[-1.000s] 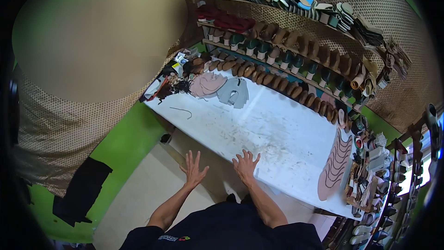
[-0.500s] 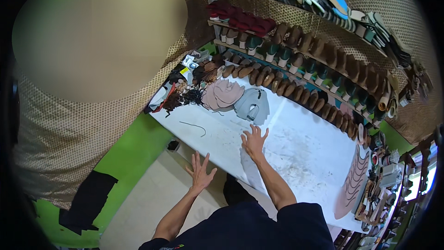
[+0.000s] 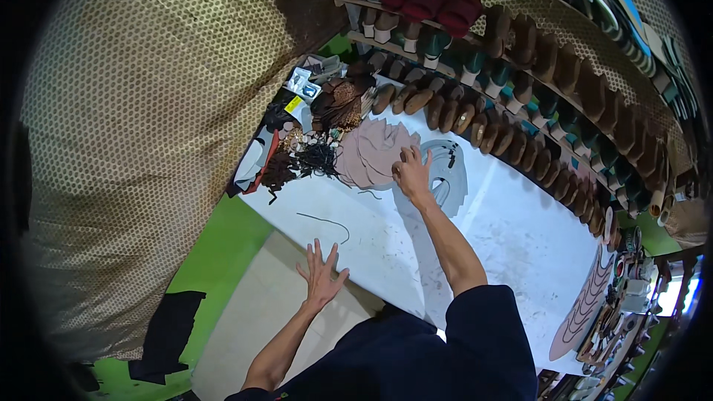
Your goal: Attaching and braiding decorative fibrous material onto shoe upper leather components at a manufacturing workbench.
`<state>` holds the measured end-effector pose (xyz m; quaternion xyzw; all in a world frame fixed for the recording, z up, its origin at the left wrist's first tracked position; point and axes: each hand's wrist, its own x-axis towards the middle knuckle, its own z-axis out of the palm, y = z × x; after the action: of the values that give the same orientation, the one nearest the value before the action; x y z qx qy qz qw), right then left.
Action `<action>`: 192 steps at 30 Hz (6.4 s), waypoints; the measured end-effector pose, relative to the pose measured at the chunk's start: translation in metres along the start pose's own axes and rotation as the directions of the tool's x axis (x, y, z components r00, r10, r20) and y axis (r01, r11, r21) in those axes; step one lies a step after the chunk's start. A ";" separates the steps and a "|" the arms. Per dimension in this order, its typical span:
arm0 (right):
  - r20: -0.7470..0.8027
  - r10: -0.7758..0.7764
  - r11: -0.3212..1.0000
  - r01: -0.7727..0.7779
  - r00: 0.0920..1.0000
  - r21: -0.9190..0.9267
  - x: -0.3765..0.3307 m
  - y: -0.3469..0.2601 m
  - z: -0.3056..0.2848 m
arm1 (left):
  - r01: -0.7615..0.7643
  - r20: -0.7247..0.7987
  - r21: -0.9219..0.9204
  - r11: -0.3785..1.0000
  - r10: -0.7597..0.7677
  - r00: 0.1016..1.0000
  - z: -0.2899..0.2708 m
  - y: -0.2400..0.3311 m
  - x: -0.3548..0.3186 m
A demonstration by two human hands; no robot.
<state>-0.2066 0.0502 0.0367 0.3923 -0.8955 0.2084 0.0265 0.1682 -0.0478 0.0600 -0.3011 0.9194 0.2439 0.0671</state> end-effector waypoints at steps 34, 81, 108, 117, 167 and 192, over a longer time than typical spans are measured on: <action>-0.149 0.380 0.924 -0.365 0.913 0.117 0.107 0.008 -0.018 | -0.630 0.245 0.118 0.768 0.592 0.768 0.003 0.072 0.256; -0.200 0.398 0.915 -0.369 0.896 0.165 -0.142 -0.212 0.063 | -0.480 0.094 0.094 0.872 0.472 0.876 -0.087 -0.173 0.201; -0.131 0.776 0.620 -0.784 0.617 -0.024 -0.299 -0.170 0.000 | -0.920 0.244 -0.190 0.344 0.924 0.295 -0.003 0.001 0.211; -0.364 0.745 0.628 -0.773 0.560 0.096 -0.241 -0.169 0.018 | -0.961 0.245 -0.180 0.211 0.956 0.164 0.014 0.035 0.221; -0.245 0.603 0.751 -0.644 0.759 -0.147 -0.123 -0.119 0.053 | -0.908 0.336 0.067 0.413 0.848 0.410 0.013 0.033 0.227; -0.308 0.778 0.606 -0.784 0.548 0.134 -0.180 -0.140 0.031 | -0.921 0.350 0.054 0.386 0.857 0.379 0.011 0.035 0.226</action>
<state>0.0217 0.0775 0.0194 -0.0883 -0.9594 0.2533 0.0872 -0.0354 -0.1353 0.0034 0.2907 0.9387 0.1659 0.0824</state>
